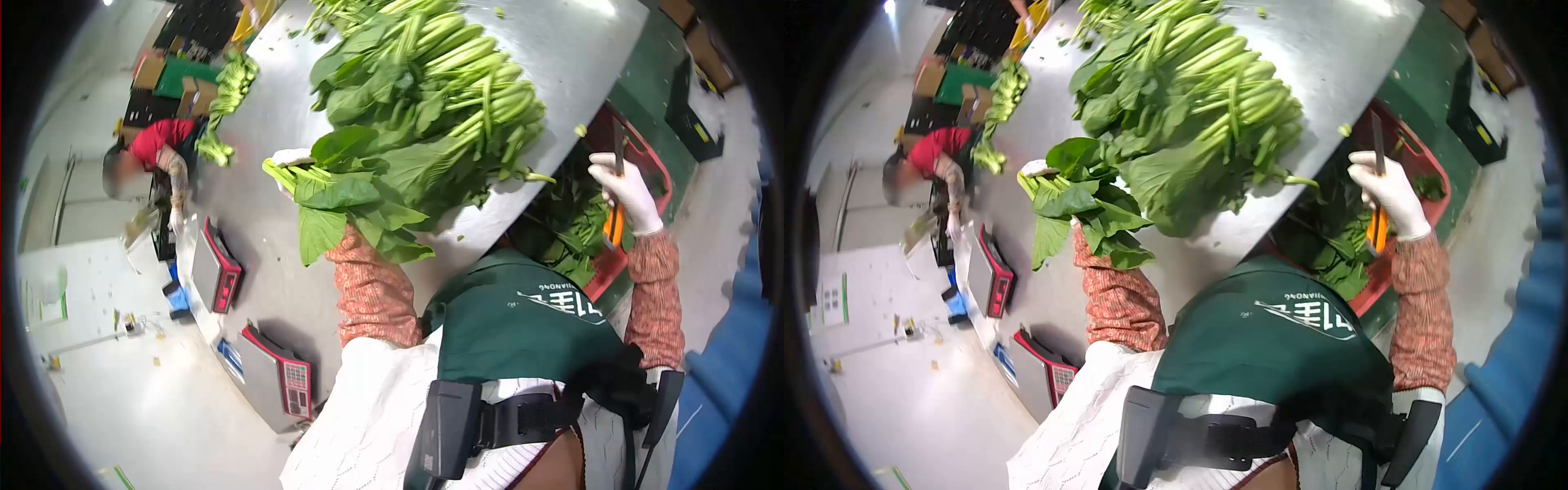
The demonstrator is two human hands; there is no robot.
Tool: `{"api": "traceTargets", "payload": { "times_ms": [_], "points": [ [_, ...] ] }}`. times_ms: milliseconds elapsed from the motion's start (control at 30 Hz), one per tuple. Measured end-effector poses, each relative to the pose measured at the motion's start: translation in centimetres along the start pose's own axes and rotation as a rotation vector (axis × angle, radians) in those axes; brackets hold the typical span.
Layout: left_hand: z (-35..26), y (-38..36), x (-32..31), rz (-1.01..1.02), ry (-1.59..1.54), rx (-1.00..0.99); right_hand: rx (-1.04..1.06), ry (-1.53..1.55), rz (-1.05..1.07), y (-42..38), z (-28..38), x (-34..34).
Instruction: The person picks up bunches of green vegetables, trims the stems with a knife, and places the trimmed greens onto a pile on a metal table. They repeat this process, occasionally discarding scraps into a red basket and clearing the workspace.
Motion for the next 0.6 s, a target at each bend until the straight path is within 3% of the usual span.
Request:
{"api": "traceTargets", "payload": {
  "times_ms": [67,133,167,200,233,267,467,600],
  "points": [
    [-3.4,-1.0,1.5,-0.054,0.034,-0.080,0.114,-0.091,-0.018,1.1,-1.5,0.2],
    [-8.9,-3.1,3.3,-0.117,0.184,-0.185,0.044,-0.119,0.005,0.3,-3.1,0.0],
    [-12.0,-4.4,4.7,-0.148,0.417,-0.243,-0.001,-0.107,0.028,0.5,-4.1,0.6],
    [-14.5,-6.0,5.8,-0.510,1.053,-0.555,-0.019,-0.038,0.024,0.3,-4.9,0.8],
    [-16.3,-7.0,6.2,-0.704,0.984,-0.522,-0.038,0.031,0.022,0.2,-5.3,0.6],
    [-18.1,-7.9,7.2,-1.069,0.666,-0.724,-0.070,0.043,-0.003,0.0,-5.6,0.4],
    [-30.2,-6.2,8.0,-1.104,0.898,-0.748,-0.158,0.051,-0.030,1.0,-6.5,-0.6],
    [-37.7,-1.9,5.1,-1.021,1.103,-0.705,-0.096,0.025,0.000,2.4,-1.5,-4.7]
  ]
}}
Point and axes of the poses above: each hand's wrist, its own y-axis towards the middle knuckle, its own x-axis out of the back of the hand, z = x × y, the point moved 3 cm from there along y, towards the middle knuckle, and after that the axes turned 1 degree about y, right-handed, at the moved point
